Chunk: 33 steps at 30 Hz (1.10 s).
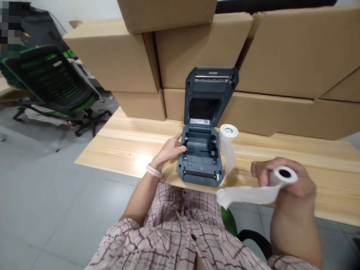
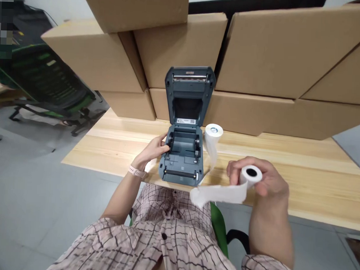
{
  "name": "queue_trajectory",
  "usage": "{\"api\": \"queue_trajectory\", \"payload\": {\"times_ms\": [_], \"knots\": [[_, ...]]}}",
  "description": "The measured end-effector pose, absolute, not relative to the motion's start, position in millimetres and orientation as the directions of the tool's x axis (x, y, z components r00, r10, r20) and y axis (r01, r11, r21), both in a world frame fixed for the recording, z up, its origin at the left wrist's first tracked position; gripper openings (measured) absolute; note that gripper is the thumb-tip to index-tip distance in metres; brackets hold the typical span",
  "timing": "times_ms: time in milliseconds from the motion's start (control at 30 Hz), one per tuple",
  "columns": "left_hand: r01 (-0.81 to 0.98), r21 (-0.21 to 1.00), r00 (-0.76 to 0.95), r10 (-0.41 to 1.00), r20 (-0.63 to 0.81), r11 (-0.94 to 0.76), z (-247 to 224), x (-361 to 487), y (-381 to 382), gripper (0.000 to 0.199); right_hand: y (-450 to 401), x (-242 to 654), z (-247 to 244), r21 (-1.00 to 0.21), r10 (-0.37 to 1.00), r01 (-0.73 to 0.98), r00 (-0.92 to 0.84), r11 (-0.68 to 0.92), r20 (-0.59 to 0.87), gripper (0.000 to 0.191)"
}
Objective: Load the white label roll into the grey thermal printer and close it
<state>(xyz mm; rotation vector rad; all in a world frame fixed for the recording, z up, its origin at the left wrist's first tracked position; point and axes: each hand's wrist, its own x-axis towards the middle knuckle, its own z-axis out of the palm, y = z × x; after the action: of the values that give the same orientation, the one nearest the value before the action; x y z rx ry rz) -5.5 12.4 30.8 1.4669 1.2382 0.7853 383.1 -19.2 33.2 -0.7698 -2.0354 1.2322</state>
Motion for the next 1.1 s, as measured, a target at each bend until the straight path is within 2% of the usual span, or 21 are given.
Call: {"api": "queue_trajectory", "payload": {"times_ms": [67, 100, 133, 233, 300, 400, 600, 767, 967, 1033, 1100], "knots": [[0.278, 0.960, 0.260, 0.958, -0.120, 0.045, 29, -5, 13, 0.085, -23, 355, 60, -0.911, 0.607, 0.056, -0.762, 0.409, 0.226, 0.065], [0.266, 0.963, 0.259, 0.959, -0.118, 0.047, 28, -5, 13, 0.088, -22, 335, 71, -0.896, 0.580, 0.153, -0.804, 0.416, 0.132, 0.058], [0.251, 0.967, 0.257, 0.959, -0.118, 0.052, 26, -5, 14, 0.090, -19, 313, 80, -0.843, 0.602, 0.256, -0.793, 0.474, 0.097, 0.055], [0.176, 0.982, 0.241, 0.964, -0.111, 0.069, 19, -4, 13, 0.091, 0, 253, 85, -0.598, 0.657, 0.472, -0.743, 0.648, 0.126, 0.055], [0.110, 0.991, 0.217, 0.971, -0.099, 0.077, 13, -2, 11, 0.092, 12, 229, 74, -0.457, 0.656, 0.549, -0.747, 0.699, 0.106, 0.058], [0.024, 0.996, 0.171, 0.981, -0.093, 0.090, 8, 1, 8, 0.092, 19, 219, 56, -0.362, 0.638, 0.583, -0.768, 0.727, 0.043, 0.062], [-0.044, 0.995, 0.113, 0.990, -0.087, 0.092, 2, 5, 7, 0.088, 5, 222, 46, -0.370, 0.691, 0.621, -0.718, 0.691, 0.084, 0.060], [-0.073, 0.993, 0.140, 0.987, -0.083, 0.094, 2, 5, 6, 0.090, -9, 224, 41, -0.394, 0.685, 0.606, -0.723, 0.692, 0.091, 0.057], [-0.084, 0.992, 0.152, 0.985, -0.078, 0.091, 2, 4, 4, 0.094, -32, 236, 40, -0.378, 0.753, 0.671, -0.646, 0.637, 0.121, 0.055], [-0.083, 0.992, 0.152, 0.985, -0.079, 0.093, 2, 4, 5, 0.094, -38, 243, 41, -0.368, 0.735, 0.658, -0.668, 0.657, 0.117, 0.065], [-0.082, 0.992, 0.154, 0.984, -0.086, 0.099, 2, 5, 5, 0.093, -40, 251, 42, -0.357, 0.687, 0.620, -0.720, 0.698, 0.093, 0.090]]}}
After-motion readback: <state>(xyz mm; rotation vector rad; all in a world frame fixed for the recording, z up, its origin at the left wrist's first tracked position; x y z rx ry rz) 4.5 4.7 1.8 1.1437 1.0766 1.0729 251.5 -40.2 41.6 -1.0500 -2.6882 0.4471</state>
